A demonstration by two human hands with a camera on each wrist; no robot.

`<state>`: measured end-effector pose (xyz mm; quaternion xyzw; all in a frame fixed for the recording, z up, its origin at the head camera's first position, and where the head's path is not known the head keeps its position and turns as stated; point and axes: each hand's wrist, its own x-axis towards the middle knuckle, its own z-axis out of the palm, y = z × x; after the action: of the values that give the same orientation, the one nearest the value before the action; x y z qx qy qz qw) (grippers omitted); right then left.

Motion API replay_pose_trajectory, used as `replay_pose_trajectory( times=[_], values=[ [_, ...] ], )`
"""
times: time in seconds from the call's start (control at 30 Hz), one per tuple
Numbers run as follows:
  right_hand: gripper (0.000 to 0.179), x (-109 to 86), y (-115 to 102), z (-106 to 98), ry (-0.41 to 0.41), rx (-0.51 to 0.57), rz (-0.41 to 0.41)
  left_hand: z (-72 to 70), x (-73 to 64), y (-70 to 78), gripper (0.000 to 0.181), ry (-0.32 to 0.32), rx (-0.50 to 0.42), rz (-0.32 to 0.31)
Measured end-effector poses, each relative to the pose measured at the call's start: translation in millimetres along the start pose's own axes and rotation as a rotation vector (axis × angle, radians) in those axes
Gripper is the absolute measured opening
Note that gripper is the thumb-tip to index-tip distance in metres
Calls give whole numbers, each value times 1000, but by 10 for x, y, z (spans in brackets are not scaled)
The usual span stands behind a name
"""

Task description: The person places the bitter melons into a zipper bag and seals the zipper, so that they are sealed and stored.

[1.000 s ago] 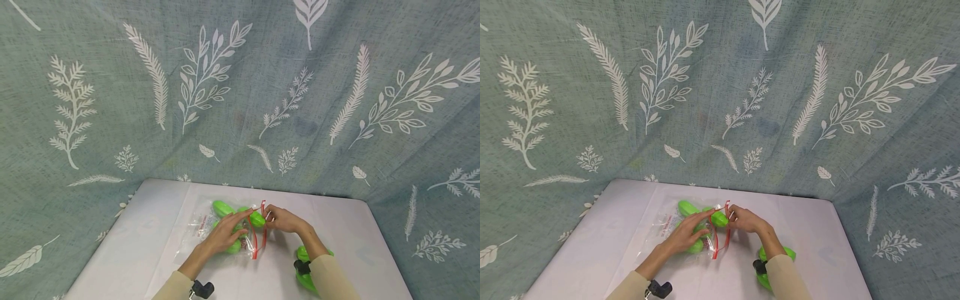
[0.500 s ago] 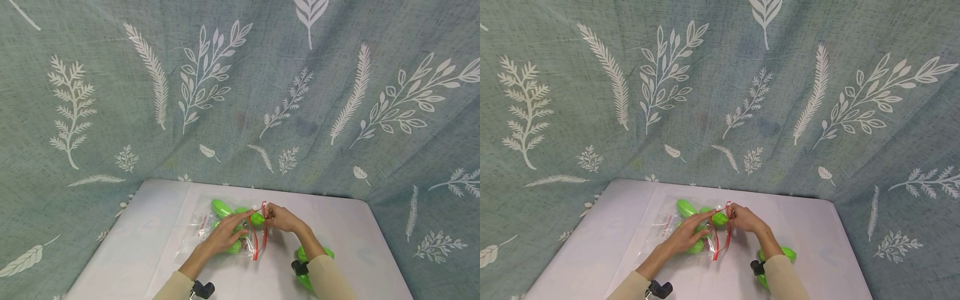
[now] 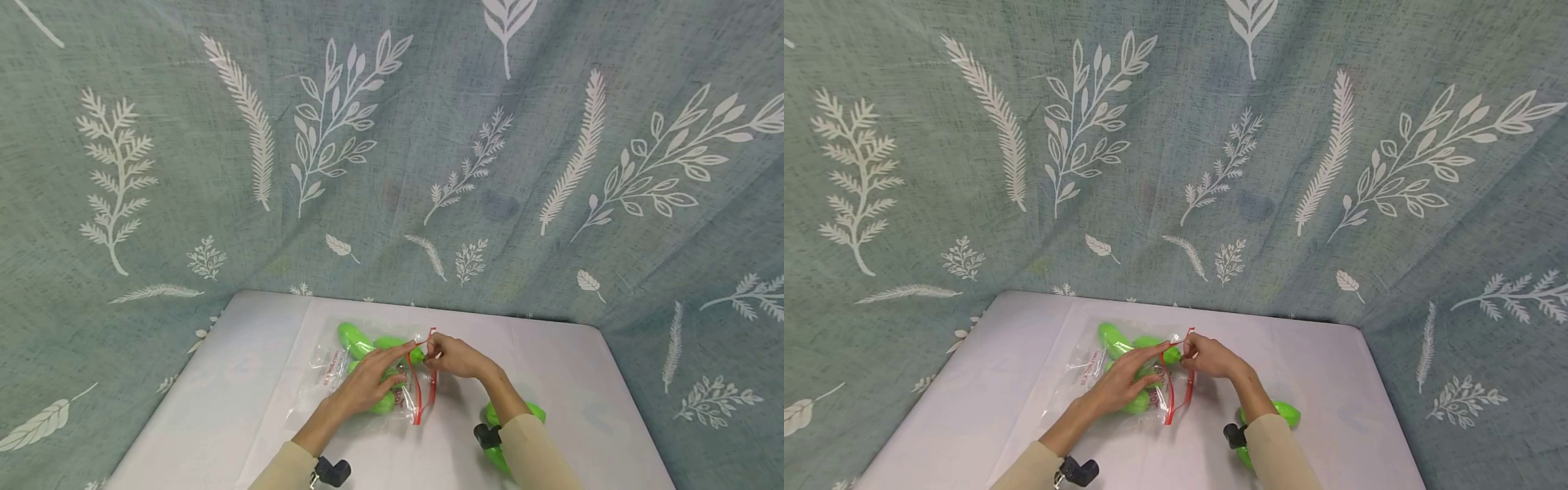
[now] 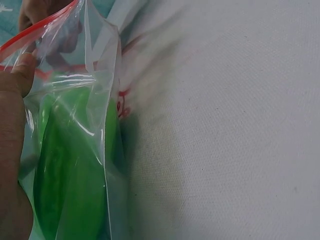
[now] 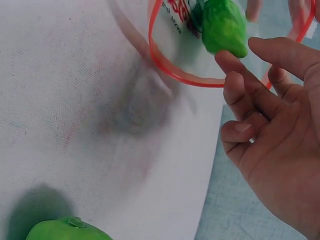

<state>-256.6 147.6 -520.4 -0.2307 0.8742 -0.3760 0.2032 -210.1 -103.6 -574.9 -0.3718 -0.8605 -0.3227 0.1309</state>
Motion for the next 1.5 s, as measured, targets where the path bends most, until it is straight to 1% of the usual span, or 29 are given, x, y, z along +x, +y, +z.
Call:
replay_pose_trajectory(
  times=[0.2, 0.5, 0.7, 0.83, 1.07, 1.23, 1.37, 1.5],
  values=[
    [17, -20, 3, -12, 29, -31, 1, 2, 7, -13, 74, 8, 1, 15],
    [16, -47, 24, -34, 40, -42, 5, 8, 4, -38, 74, 7, 20, 26],
    [16, -68, 55, -41, 46, -52, -5, 12, 0, -43, 75, 11, 0, 19],
    [16, -79, 70, -53, 54, -59, -8, 13, 3, -37, 76, 11, 2, 18],
    [16, -113, 64, -102, 62, -50, 3, 17, 2, -39, 75, 0, 3, -3],
    [21, -168, 94, -173, 52, -66, 26, 20, 4, -38, 74, -1, 8, -5],
    [24, -230, 150, -263, 44, -80, 65, 19, 6, -37, 74, -3, 11, -5],
    [26, -320, 230, -369, 43, -76, 105, 21, 5, -40, 74, 5, 18, 7]
  ],
)
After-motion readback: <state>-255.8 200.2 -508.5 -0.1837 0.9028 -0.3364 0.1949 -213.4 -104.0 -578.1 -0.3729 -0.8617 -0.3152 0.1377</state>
